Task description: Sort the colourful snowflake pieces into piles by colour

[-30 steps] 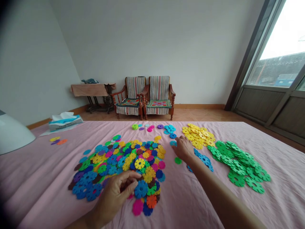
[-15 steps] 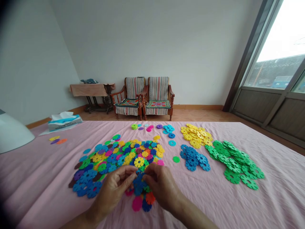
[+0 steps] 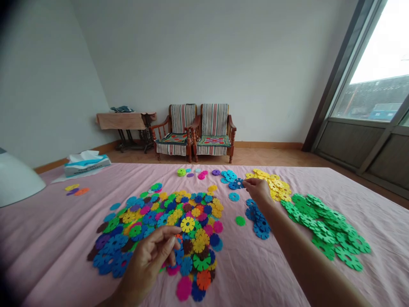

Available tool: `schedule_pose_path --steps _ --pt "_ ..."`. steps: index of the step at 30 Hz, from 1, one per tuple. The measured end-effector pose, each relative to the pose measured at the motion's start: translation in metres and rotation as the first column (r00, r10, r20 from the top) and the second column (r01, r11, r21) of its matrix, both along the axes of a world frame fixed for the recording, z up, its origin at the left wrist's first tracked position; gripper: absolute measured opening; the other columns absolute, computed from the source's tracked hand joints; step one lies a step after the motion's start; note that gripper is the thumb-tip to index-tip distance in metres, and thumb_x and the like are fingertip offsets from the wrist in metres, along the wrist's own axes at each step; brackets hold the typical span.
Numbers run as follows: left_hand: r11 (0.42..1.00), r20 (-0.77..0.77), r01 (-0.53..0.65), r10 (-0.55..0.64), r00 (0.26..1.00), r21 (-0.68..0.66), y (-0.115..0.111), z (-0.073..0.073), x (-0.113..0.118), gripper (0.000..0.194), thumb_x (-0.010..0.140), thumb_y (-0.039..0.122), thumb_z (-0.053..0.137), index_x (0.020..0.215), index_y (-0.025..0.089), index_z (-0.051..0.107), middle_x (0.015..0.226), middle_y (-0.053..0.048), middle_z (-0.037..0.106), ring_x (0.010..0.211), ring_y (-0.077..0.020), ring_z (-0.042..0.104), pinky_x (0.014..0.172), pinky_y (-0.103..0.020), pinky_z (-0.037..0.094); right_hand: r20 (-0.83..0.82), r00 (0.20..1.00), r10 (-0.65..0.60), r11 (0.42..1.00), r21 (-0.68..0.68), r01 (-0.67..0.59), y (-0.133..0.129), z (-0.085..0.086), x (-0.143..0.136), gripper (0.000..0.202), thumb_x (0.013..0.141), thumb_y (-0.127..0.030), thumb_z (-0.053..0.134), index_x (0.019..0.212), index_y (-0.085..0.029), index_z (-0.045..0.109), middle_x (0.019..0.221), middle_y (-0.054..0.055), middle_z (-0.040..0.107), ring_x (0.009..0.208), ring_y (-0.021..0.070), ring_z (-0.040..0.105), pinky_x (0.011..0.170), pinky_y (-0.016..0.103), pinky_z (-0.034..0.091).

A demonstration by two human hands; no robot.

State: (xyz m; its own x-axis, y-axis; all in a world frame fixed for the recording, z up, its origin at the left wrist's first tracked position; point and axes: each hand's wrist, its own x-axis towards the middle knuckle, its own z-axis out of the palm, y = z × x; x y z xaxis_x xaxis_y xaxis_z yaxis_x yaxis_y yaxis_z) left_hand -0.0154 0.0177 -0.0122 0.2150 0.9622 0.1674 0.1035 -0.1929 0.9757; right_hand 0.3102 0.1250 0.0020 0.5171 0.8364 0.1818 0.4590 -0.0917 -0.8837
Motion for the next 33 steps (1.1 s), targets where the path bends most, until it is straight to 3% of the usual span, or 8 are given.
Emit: schedule_pose_path --steps 8,13,17,24,29,33 --pt "1.0 -0.001 0.009 -0.009 1.0 -0.003 -0.002 0.004 0.001 0.033 0.083 0.044 0.058 0.097 0.015 0.064 0.072 -0.003 0.063 0.051 -0.0115 0.058 0.05 -0.022 0.048 -0.019 1.0 0.013 0.999 0.033 -0.013 -0.04 -0.006 0.018 0.024 0.062 -0.038 0.064 0.07 -0.016 0.069 0.06 0.005 0.068 0.053 0.014 0.057 0.049 0.024 0.042" --pt "1.0 -0.003 0.01 -0.01 1.0 0.006 -0.001 0.002 0.001 0.032 0.085 0.043 0.058 0.1 0.015 0.063 0.073 -0.002 0.063 0.053 -0.0114 0.058 0.052 -0.023 0.048 0.201 0.979 -0.026 0.996 -0.083 0.044 -0.068 -0.012 0.05 0.024 0.063 -0.04 0.061 0.071 -0.019 0.071 0.058 0.003 0.067 0.053 0.015 0.057 0.049 0.025 0.038" --pt "1.0 -0.002 0.013 -0.013 1.0 0.008 0.0 0.002 0.001 0.03 0.085 0.041 0.058 0.099 0.015 0.063 0.073 -0.002 0.063 0.053 -0.0114 0.058 0.052 -0.023 0.048 0.298 0.954 -0.015 0.989 -0.139 0.059 -0.078 -0.02 0.06 0.023 0.064 -0.037 0.059 0.072 -0.019 0.072 0.063 0.004 0.07 0.055 0.0168 0.06 0.05 0.027 0.039" --pt "1.0 -0.005 0.004 -0.003 1.0 0.023 0.001 0.003 -0.001 0.028 0.086 0.04 0.057 0.099 0.015 0.062 0.075 -0.002 0.063 0.054 -0.0107 0.058 0.052 -0.022 0.048 0.442 0.878 -0.184 0.974 -0.036 0.222 -0.084 -0.016 0.06 0.03 0.07 -0.038 0.054 0.081 -0.02 0.074 0.073 0.006 0.073 0.067 0.0222 0.065 0.057 0.029 0.041" --pt "1.0 -0.001 0.011 -0.011 1.0 0.022 0.001 0.001 -0.001 0.027 0.087 0.039 0.056 0.1 0.016 0.062 0.076 -0.002 0.063 0.054 -0.0105 0.058 0.052 -0.022 0.048 0.43 0.885 -0.179 0.981 0.004 0.196 -0.088 -0.007 0.044 0.029 0.074 -0.038 0.051 0.084 -0.02 0.073 0.075 0.005 0.073 0.07 0.0212 0.066 0.061 0.028 0.042" --pt "1.0 0.015 0.007 -0.007 1.0 0.022 0.001 0.001 0.0 0.028 0.086 0.04 0.057 0.099 0.016 0.063 0.075 -0.002 0.063 0.053 -0.0108 0.058 0.051 -0.022 0.048 0.539 0.836 -0.104 0.993 0.007 0.12 -0.079 -0.002 0.022 0.025 0.079 -0.033 0.05 0.081 -0.021 0.071 0.078 0.004 0.073 0.073 0.0191 0.065 0.064 0.027 0.042"
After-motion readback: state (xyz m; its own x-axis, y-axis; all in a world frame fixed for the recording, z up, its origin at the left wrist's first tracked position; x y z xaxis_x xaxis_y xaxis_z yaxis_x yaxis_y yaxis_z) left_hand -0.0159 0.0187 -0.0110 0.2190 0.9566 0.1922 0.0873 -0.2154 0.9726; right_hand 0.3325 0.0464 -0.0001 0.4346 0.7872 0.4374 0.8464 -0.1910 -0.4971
